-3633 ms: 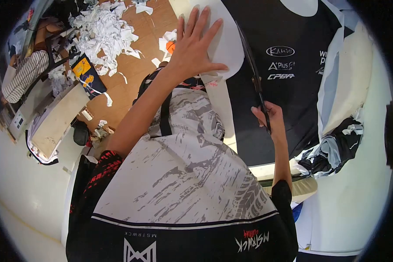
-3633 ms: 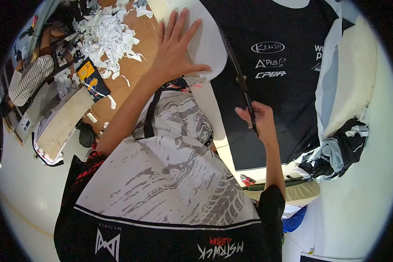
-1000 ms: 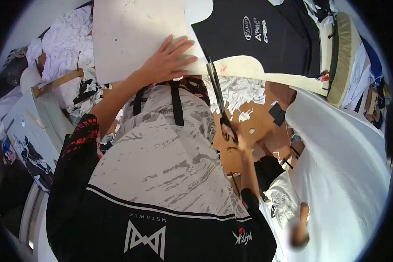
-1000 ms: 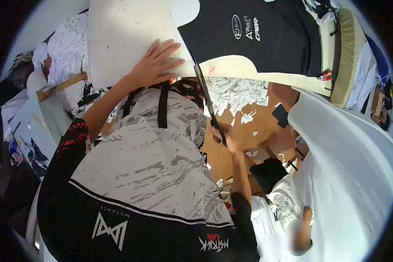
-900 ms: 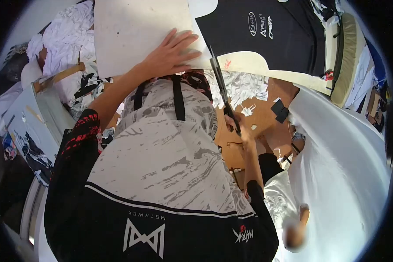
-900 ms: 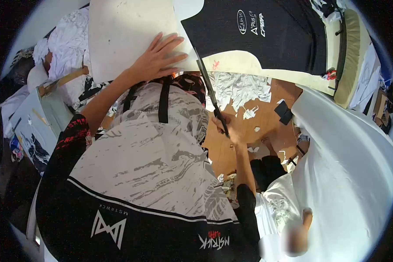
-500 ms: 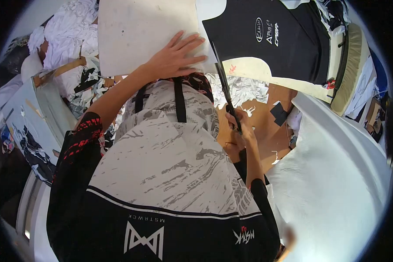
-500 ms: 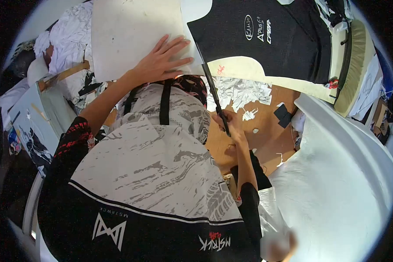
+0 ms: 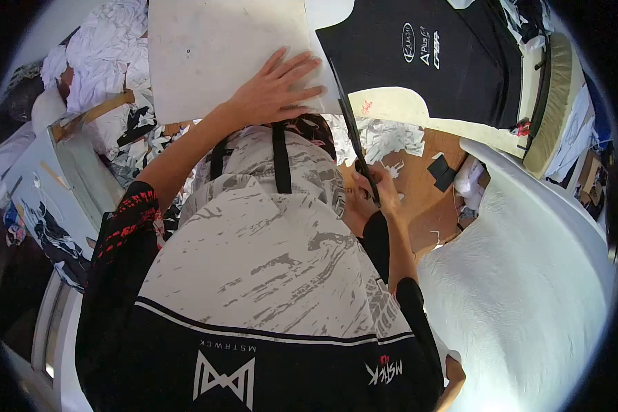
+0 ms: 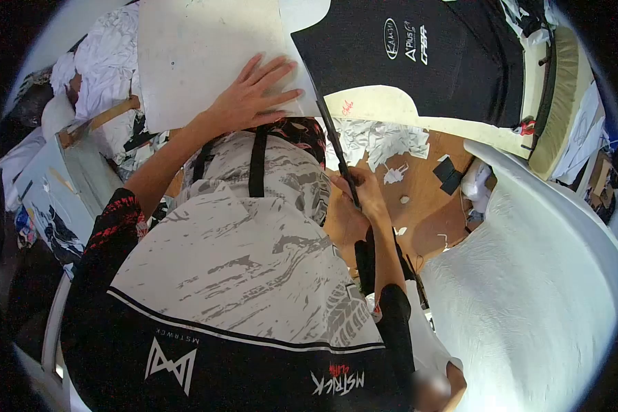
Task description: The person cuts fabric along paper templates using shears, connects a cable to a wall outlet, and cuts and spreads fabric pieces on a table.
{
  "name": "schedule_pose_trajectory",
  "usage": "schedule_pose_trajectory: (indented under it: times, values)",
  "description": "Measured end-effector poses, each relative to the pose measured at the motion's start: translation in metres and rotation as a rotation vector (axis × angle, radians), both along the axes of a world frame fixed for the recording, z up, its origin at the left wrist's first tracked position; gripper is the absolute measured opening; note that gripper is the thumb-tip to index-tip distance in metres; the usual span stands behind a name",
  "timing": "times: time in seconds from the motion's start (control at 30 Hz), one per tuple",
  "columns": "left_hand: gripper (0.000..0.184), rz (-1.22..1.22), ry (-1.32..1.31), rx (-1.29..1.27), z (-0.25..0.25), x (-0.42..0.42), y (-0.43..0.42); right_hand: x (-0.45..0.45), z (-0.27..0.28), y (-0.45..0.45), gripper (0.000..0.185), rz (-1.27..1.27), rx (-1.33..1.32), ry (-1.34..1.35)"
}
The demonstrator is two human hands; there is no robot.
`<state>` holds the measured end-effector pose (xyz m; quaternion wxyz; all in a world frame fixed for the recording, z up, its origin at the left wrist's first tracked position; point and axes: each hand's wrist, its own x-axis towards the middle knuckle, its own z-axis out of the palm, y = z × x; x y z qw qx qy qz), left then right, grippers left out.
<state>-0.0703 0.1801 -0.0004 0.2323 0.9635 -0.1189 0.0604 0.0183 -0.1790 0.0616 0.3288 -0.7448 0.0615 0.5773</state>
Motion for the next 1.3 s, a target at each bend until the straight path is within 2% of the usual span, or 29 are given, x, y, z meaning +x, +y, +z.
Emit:
schedule_pose_trajectory:
  times: [0.07, 0.47, 0.7, 0.87, 1.03, 1.13, 1.3]
  values:
    - [0.051, 0.007, 0.002, -0.004, 0.004, 0.003, 0.003, 0.010, 0.009, 0.019, 0.038, 0.052, 0.075, -0.073]
    - [0.051, 0.008, -0.002, -0.020, 0.001, -0.001, 0.008, 0.007, 0.000, 0.036, 0.038, 0.087, -0.005, -0.137]
    - [0.049, 0.000, -0.011, -0.043, 0.000, 0.002, 0.012, 0.016, -0.003, 0.047, 0.038, 0.137, 0.001, -0.088]
    - [0.049, -0.007, 0.022, -0.093, 0.009, 0.002, 0.005, 0.022, 0.037, 0.087, 0.039, -0.017, 0.015, -0.025]
    - [0.049, -0.025, 0.051, -0.122, 0.016, 0.004, 0.001, 0.020, 0.028, 0.079, 0.038, 0.031, 0.003, -0.114]
    - [0.049, -0.025, 0.051, -0.126, 0.020, 0.005, 0.002, 0.023, 0.035, 0.085, 0.040, -0.036, 0.029, -0.017]
    - [0.047, -0.030, 0.063, -0.125, 0.026, 0.001, 0.007, 0.016, 0.049, 0.120, 0.041, -0.097, 0.043, -0.068]
